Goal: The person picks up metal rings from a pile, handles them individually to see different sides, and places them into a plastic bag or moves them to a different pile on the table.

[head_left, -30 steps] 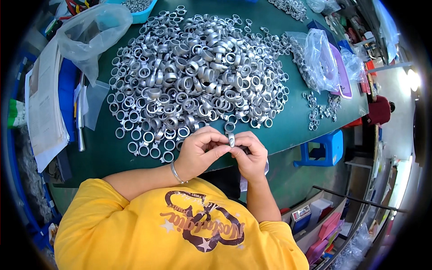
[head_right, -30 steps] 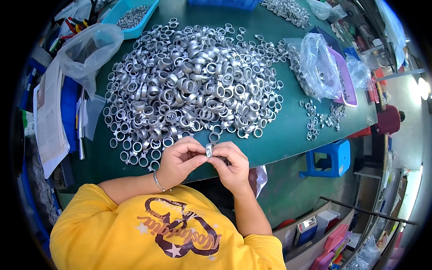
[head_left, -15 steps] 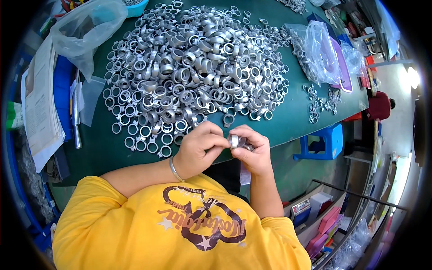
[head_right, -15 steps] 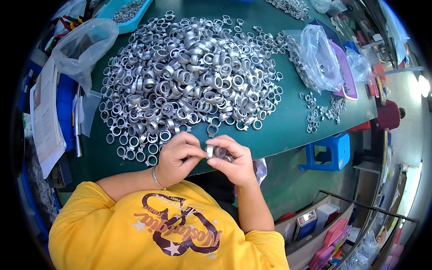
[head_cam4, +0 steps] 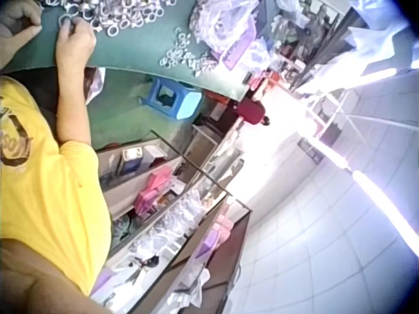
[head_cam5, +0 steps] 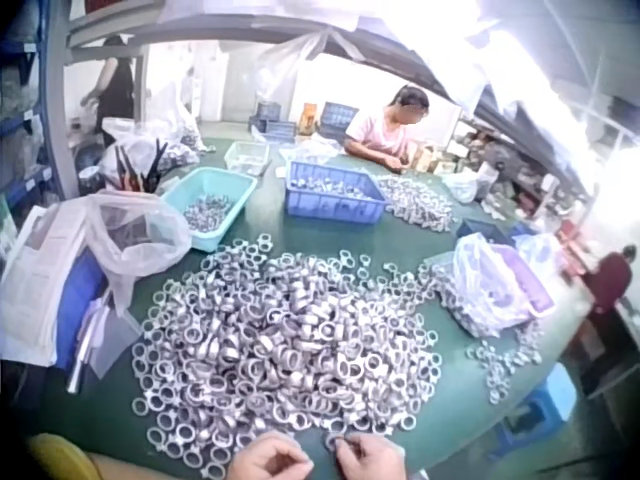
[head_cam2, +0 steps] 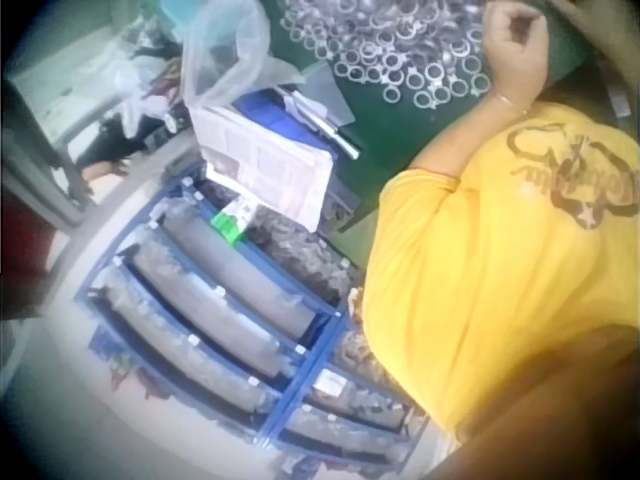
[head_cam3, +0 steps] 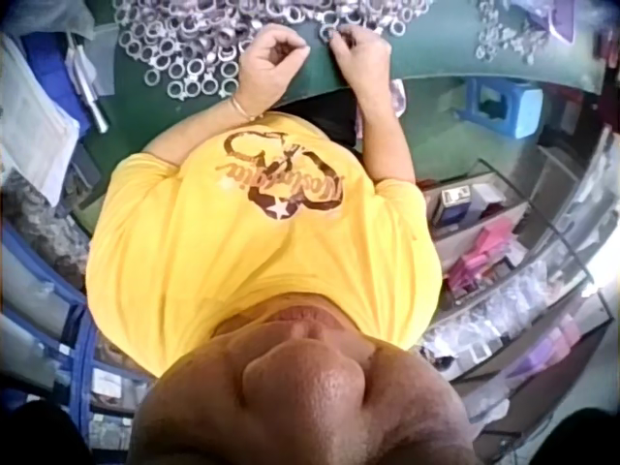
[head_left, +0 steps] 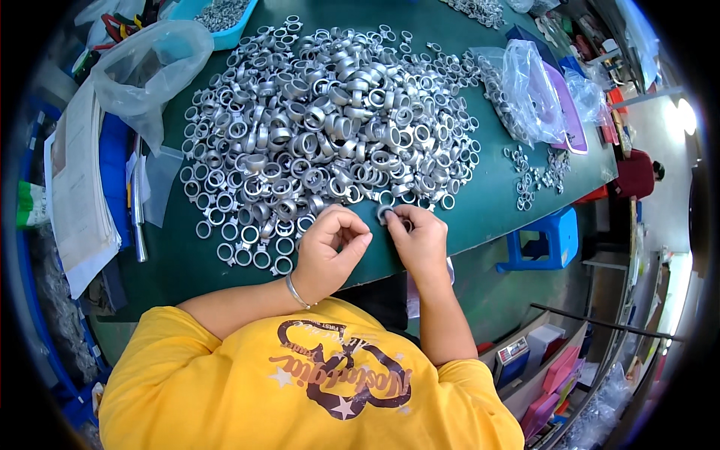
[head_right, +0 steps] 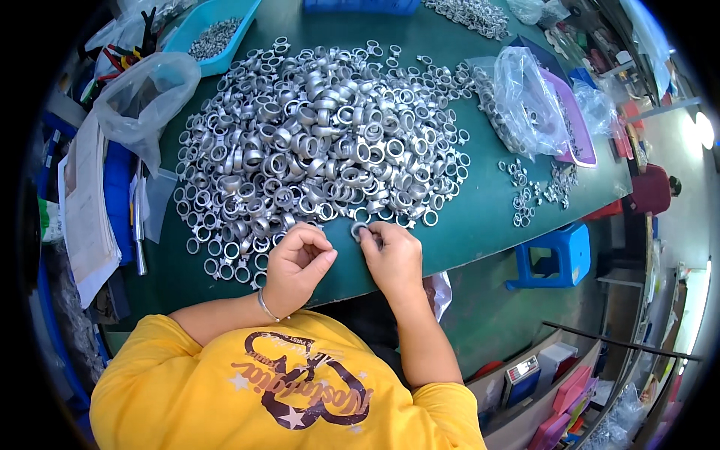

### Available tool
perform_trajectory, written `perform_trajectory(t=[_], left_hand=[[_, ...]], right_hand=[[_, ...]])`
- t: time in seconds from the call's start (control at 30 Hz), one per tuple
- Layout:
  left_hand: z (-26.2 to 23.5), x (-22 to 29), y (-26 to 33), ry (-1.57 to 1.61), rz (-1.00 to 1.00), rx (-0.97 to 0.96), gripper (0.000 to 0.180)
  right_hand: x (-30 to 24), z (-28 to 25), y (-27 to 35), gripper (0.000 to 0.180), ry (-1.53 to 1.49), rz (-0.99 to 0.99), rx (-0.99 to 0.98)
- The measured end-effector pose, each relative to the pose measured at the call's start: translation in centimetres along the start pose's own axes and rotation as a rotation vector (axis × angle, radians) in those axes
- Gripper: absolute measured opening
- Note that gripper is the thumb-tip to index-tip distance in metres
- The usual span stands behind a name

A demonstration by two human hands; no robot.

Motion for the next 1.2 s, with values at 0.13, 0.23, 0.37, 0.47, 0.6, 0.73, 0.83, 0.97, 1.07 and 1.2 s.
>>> perform_trajectory(t=[0.13,0.23,0.37,0.47,0.6,0.73,0.83,0.97,1.07,1.2], left_hand=[[0.4,0.0,0.1,0.131,-0.316,-0.051,0.014],[0.3,-0.2,-0.2,-0.025,-0.175,-0.071,0.015],[0.4,0.8,0.1,-0.204,0.048,-0.036,0.013],[0.4,1.2,0.1,-0.276,0.125,-0.005,0.013],[0.4,1.6,0.1,-0.343,0.226,-0.01,0.015],[0.6,1.5,0.2,-0.326,0.22,-0.023,0.015],[0.7,1.7,0.3,-0.289,0.154,-0.039,0.016],[0.6,1.5,0.2,-0.314,0.177,-0.048,0.016],[0.6,1.4,0.2,-0.312,0.175,-0.054,0.016],[0.5,1.6,0.3,-0.283,0.16,-0.063,0.013]], right_hand=[[-0.4,-0.4,0.8,0.009,-0.243,-0.101,0.121],[-1.9,-0.9,1.5,0.013,-0.258,-0.242,0.127],[-2.0,-0.7,2.2,0.02,-0.405,-0.279,0.196],[-1.1,-0.4,3.0,0.021,-0.808,0.096,0.169],[-0.4,-0.8,3.4,0.026,-1.113,0.223,0.006],[-0.8,-0.5,3.3,0.033,-0.91,-0.005,0.012],[-0.8,-0.8,3.0,0.035,-0.843,-0.109,0.025],[-1.1,-1.0,2.8,0.036,-0.806,-0.185,0.028],[-1.0,-1.1,2.7,0.035,-0.775,-0.228,0.022],[-0.9,-1.2,3.3,0.028,-0.993,0.07,-0.028]])
Point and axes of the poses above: each hand's wrist, its own y-axis away from the middle knuckle, its own z-axis out of the palm, x = y × z, the point moved 2 cm from there along -y, towards the middle knuckle, and after that the axes turned 14 degrees about -z, right-handed, at the moved point
